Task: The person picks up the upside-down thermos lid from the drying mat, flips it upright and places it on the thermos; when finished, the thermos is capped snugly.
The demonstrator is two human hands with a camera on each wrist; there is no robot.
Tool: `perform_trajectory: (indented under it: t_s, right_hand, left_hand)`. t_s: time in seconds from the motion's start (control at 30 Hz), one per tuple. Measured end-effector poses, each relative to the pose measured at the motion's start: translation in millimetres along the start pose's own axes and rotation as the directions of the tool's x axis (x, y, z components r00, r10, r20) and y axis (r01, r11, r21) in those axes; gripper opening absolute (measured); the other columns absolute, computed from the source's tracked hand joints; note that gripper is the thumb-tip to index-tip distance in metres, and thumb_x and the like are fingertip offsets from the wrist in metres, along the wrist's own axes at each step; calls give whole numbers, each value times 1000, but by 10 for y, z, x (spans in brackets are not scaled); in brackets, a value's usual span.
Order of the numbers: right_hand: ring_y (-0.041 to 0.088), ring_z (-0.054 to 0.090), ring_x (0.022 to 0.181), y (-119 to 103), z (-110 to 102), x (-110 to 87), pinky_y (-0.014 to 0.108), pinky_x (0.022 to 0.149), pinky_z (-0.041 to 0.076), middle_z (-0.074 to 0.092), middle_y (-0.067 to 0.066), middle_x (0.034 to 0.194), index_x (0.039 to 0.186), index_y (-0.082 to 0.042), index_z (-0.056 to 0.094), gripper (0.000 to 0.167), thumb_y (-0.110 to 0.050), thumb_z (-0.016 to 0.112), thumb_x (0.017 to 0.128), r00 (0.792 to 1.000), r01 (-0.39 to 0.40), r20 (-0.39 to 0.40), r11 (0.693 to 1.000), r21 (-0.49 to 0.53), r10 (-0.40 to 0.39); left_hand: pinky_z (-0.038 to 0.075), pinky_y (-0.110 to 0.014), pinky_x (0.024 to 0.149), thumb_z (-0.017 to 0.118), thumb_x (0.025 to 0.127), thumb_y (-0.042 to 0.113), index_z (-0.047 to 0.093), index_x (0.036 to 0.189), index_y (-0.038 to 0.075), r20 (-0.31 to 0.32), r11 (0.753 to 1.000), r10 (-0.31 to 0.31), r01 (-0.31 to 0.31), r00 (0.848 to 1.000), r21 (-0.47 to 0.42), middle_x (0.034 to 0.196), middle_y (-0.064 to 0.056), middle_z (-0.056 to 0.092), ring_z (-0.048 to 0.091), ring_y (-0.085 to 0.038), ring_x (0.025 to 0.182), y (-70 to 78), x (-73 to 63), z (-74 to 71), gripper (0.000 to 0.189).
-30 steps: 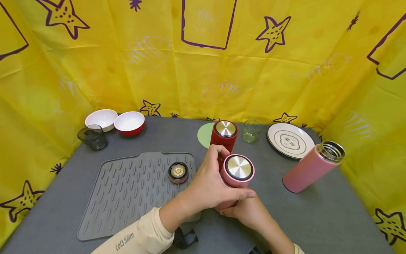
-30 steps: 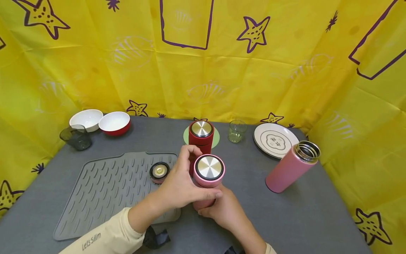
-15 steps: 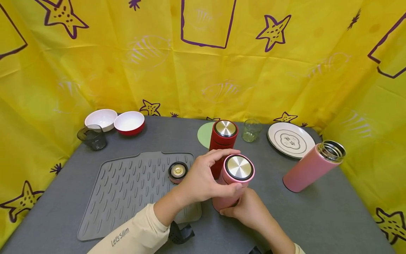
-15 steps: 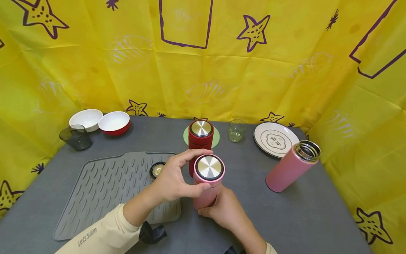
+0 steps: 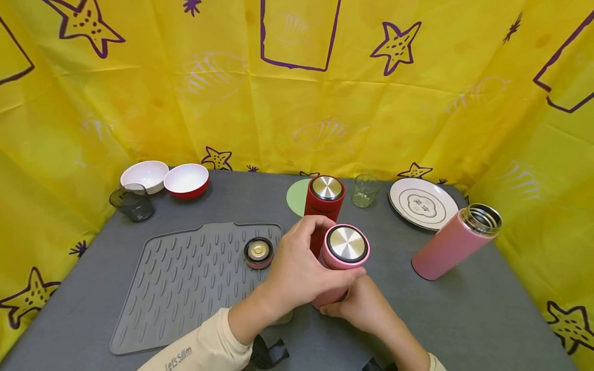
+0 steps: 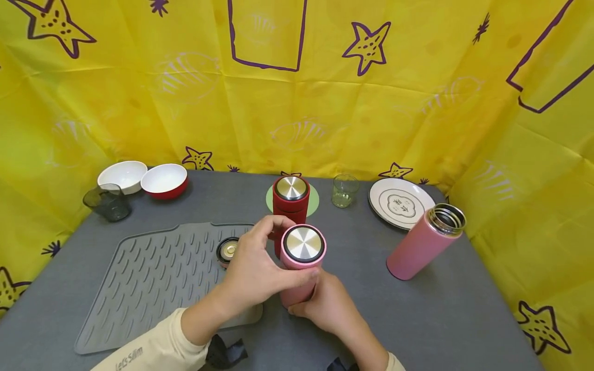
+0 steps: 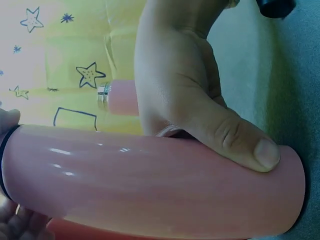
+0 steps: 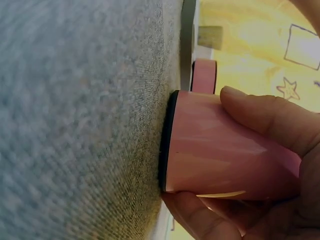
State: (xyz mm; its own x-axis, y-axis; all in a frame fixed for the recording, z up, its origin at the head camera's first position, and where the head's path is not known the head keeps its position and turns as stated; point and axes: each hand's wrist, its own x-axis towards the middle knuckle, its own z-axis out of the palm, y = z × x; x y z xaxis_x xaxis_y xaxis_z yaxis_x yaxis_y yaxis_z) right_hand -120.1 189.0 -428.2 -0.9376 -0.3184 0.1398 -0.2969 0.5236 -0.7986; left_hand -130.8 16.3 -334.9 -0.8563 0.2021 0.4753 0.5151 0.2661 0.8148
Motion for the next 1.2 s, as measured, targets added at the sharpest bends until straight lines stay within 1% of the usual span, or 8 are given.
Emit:
perform_trajectory:
  t_s: [0.1,0.23,0.4,0.53,0.67,0.9,1.03,1.2]
  right_hand:
    - [9,60,85,-27,-9,-15,31,76,51,65,-12,98,113,-16,63,64,-17,94,57,998,-57,7,997,-49,57]
    - [8,59,76,-56,-17,-28,29,68,50,65,-11,88,104,-14,66,55,-20,93,56,995,-101,9,990,-101,103]
    - [7,59,75,-62,-19,-32,29,68,50,65,-12,87,103,-14,66,54,-19,93,56,995,-96,9,990,-104,97]
    - [7,59,76,-53,-9,-31,29,69,51,65,-13,88,102,-15,66,50,-19,93,59,998,-64,19,995,-73,65]
    - [9,59,82,-35,0,-16,30,75,50,64,-13,97,108,-15,65,57,-13,93,59,1000,-8,16,1000,-28,8]
    - [8,59,86,-31,4,2,31,78,50,64,-15,99,114,-20,61,71,-11,94,52,999,-15,-29,999,-35,14]
    - [8,59,77,-40,0,-7,29,70,50,64,-13,88,106,-16,64,62,-16,94,51,998,-62,-35,993,-101,59]
    - [7,59,72,-57,-4,-12,29,66,50,65,-12,82,100,-13,66,57,-21,94,51,995,-96,-31,984,-147,93]
  left_hand:
    - [54,-31,77,92,64,29,60,119,21,89,991,34,-23,995,-129,108,9,62,61,-11,95,-56,28,-54,64]
    - [55,-37,80,88,69,17,60,126,19,235,956,63,9,970,-293,109,5,67,65,-15,94,-152,81,-121,63]
    - [54,-35,82,85,72,14,55,131,17,286,947,99,-2,953,-322,114,3,64,64,-16,96,-196,92,-123,66]
    - [51,-32,85,88,71,23,43,132,20,258,976,96,-40,961,-215,121,5,53,58,-13,102,-148,45,-70,76]
    - [49,-30,85,92,64,37,41,123,20,137,995,35,-22,990,-95,117,6,46,53,-10,103,-63,-9,1,80]
    - [53,-29,72,95,59,33,56,113,21,-35,995,29,-32,999,-94,105,9,57,59,-11,90,-41,-15,42,68]
    - [54,-30,71,95,59,29,60,113,21,-18,989,58,-60,998,-137,105,8,60,62,-12,88,-80,-3,7,65]
    - [55,-34,73,94,62,18,62,118,18,87,965,73,-49,993,-256,106,5,66,64,-15,88,-148,38,-52,64]
